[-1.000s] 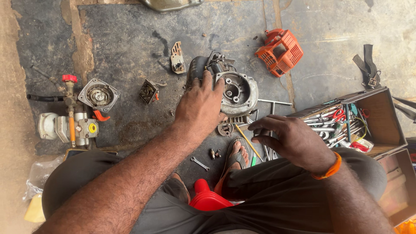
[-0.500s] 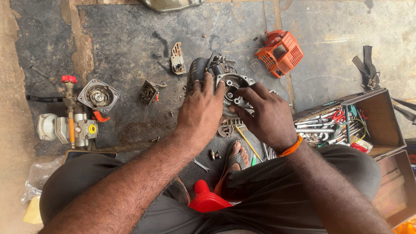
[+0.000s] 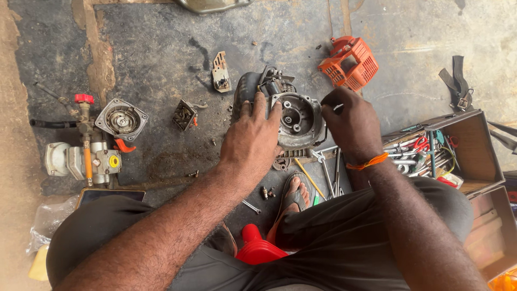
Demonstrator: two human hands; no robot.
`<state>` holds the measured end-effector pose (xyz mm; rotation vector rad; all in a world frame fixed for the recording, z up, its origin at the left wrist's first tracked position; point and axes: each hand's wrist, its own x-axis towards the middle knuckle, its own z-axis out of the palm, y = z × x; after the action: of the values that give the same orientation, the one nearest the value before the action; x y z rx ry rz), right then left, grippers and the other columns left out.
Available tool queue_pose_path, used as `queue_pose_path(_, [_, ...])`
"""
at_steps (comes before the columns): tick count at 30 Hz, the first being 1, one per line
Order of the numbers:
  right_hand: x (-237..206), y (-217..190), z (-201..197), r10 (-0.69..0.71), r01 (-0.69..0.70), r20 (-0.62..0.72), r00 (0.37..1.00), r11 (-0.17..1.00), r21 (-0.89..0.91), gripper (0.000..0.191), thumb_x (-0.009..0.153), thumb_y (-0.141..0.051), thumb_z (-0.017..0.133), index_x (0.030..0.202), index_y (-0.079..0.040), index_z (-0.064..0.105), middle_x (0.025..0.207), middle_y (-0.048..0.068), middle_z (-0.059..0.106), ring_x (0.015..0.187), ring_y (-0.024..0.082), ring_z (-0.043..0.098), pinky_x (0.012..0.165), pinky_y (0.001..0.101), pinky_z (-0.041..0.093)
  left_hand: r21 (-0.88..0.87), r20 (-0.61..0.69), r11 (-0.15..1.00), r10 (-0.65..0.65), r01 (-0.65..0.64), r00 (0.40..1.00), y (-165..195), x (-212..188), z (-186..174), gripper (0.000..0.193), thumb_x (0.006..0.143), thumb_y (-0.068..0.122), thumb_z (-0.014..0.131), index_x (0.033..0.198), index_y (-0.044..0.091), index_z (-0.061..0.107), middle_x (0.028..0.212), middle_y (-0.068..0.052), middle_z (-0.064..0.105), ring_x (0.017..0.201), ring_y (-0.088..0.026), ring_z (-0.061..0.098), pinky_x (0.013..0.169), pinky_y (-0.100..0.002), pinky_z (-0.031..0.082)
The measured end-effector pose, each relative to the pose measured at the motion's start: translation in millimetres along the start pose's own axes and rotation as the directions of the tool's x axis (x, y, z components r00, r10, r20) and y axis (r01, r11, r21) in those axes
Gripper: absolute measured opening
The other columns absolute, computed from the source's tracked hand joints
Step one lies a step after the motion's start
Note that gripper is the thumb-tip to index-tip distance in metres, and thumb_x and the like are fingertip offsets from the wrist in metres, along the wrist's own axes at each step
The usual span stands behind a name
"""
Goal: The person is assembling a small engine, likely from a chainsaw or similar power tool. They use a wrench to tighten bolts on the engine casing and handle a sprocket and other small components.
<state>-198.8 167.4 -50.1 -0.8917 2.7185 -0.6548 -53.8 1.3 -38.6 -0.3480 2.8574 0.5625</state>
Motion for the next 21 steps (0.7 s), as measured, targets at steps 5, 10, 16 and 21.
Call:
queue_pose_path(5, [-6.2,14.0,-11.9,0.065,-0.054,0.121,0.991,0.994,-0.09,0.026,0.1,-0.031,0.067,0.107,-0.006,0.072,0.098,0.015,0.077,0.09,0.035,0.074,0.08,0.0471,0.056,-0.022,0.003,1.0,0.006,-0.006,1.0,0.9,0.0,0.5,0.095,0.076,0.043,0.088,0.148,0.001,0.043,0.151,-0.035,0.031,0.129,-0.052,0.05,0.082,-0.042,0.064])
queue_pose_path(10, [-22.0,15.7,-29.8,-0.034,0.065,0.173,0.984,0.982,-0.175,0.028,0.102,-0.032,0.062,0.109,-0.007,0.071,0.099,0.014,0.076,0.09,0.038,0.072,0.078,0.0495,0.055,-0.019,-0.024,1.0,0.003,-0.004,1.0,-1.6,-1.4,1.8,0.095,0.074,0.043,0.09,0.147,0.003,0.044,0.151,-0.035,0.031,0.128,-0.053,0.049,0.083,-0.045,0.062])
queue_pose_path(16, [-46.2,7.2,-58.5,-0.009,0.114,0.318,0.948,0.942,-0.314,0.031,0.094,-0.039,0.063,0.102,-0.011,0.073,0.09,0.012,0.077,0.084,0.035,0.075,0.073,0.0493,0.056,-0.045,-0.059,0.999,-0.01,0.007,0.998,-2.5,-4.4,4.8,0.096,0.073,0.04,0.092,0.148,0.002,0.045,0.151,-0.032,0.035,0.13,-0.049,0.051,0.086,-0.044,0.063])
queue_pose_path(21, [-71.1,-11.8,-63.0,0.134,0.115,0.433,0.891,0.857,-0.502,0.037,0.1,-0.046,0.058,0.091,-0.013,0.071,0.079,0.014,0.074,0.075,0.036,0.073,0.074,0.0495,0.056,-0.023,-0.046,1.0,0.015,-0.017,0.999,-3.8,-4.7,4.9,0.094,0.075,0.04,0.091,0.147,0.003,0.045,0.15,-0.032,0.034,0.13,-0.048,0.051,0.086,-0.043,0.063])
